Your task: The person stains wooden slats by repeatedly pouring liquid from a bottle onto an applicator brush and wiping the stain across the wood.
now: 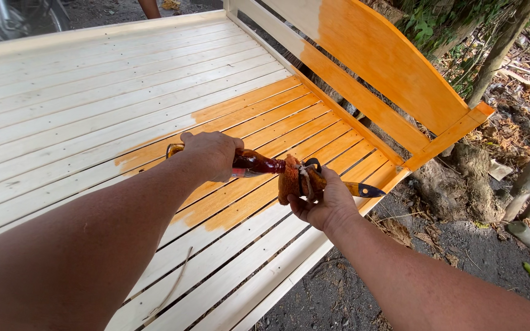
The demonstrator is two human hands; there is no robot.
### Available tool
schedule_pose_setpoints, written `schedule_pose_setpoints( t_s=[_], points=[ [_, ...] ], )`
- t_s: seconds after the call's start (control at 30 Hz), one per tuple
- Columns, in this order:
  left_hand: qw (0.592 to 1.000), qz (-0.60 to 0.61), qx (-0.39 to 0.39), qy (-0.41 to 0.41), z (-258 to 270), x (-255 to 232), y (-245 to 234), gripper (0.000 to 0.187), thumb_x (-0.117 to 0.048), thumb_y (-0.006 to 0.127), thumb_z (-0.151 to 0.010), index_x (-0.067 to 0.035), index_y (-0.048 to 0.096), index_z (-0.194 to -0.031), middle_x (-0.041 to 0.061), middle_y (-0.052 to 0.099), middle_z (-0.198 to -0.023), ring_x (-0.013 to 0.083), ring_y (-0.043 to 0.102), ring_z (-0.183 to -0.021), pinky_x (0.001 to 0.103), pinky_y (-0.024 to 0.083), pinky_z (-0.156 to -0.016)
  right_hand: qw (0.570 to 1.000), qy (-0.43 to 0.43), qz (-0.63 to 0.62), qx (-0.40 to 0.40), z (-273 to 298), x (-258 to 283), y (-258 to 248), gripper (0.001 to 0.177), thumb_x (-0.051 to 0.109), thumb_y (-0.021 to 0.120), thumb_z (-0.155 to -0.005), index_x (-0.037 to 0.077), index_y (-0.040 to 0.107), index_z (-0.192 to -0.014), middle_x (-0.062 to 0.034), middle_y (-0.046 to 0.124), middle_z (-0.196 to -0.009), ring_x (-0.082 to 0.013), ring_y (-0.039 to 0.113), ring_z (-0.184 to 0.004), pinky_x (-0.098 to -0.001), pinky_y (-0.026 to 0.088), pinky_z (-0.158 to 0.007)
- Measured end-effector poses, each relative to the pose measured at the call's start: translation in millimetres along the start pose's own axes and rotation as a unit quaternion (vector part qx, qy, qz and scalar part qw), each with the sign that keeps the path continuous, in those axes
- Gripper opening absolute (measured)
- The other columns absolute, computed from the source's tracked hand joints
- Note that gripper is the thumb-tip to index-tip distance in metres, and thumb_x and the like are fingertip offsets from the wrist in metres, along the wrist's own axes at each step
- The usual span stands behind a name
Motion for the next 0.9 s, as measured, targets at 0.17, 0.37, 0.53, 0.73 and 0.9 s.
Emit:
schedule_pose_setpoints(
  t_s=[0.17,0.37,0.53,0.73,0.9],
  points=[
    [0.993,0.108,-0.004,-0.043,-1.0,16.3,21.8,0.072,-0.03,0.089,-0.082,-0.045,0.052,-0.142,-0.007,0.069,-0.118,0.0199,0.062,-0.115,0.058,0.04,-0.111,0.994,-0.057,0.081,0.041,-1.6,27.7,14.5,0.048,0.047,0.049,-0.102,0.01,0.056,-0.131,-0.0187,0.065,-0.125,-0.0297,0.068,-0.103,-0.0415,0.06,-0.079],
    [0.934,0.353,-0.026,-0.046,4.7,26.6,64.8,0.086,-0.033,0.091,-0.073,-0.031,0.049,-0.148,0.0,0.071,-0.129,0.0213,0.069,-0.116,0.039,0.055,-0.106,0.988,-0.05,0.099,0.104,-7.1,47.3,32.8,0.052,0.053,0.047,-0.102,0.013,0.056,-0.133,-0.0214,0.064,-0.129,-0.0341,0.066,-0.099,-0.036,0.055,-0.074],
    [0.915,0.398,-0.014,-0.058,6.9,24.2,75.3,0.088,-0.031,0.091,-0.074,-0.03,0.046,-0.15,0.001,0.069,-0.132,0.021,0.067,-0.119,0.041,0.052,-0.107,0.991,-0.058,0.036,0.118,-12.6,62.6,36.0,0.051,0.053,0.046,-0.1,0.015,0.053,-0.134,-0.0155,0.063,-0.131,-0.0354,0.066,-0.1,-0.0392,0.055,-0.075],
    [0.953,0.298,-0.002,-0.06,6.0,21.3,50.5,0.079,-0.034,0.09,-0.076,-0.031,0.052,-0.146,0.001,0.072,-0.126,0.0217,0.07,-0.113,0.04,0.057,-0.102,0.992,-0.065,0.043,0.102,-15.6,56.6,35.9,0.051,0.052,0.047,-0.102,0.013,0.053,-0.134,-0.0164,0.063,-0.129,-0.0353,0.067,-0.101,-0.0388,0.055,-0.076],
    [0.97,0.23,0.001,-0.074,5.8,24.8,28.5,0.071,-0.028,0.089,-0.077,-0.038,0.057,-0.139,-0.003,0.071,-0.12,0.0216,0.068,-0.112,0.046,0.056,-0.099,0.992,-0.073,0.056,0.083,-14.7,40.4,36.1,0.049,0.051,0.047,-0.102,0.014,0.052,-0.134,-0.016,0.061,-0.128,-0.0321,0.066,-0.1,-0.0375,0.056,-0.077]
  ],
)
Point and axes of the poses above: each hand's wrist, its own z-axis away from the middle knuckle, its own y-axis out of the palm, x = y × z, the point moved 8 cm from there along -z, towards the middle knuckle
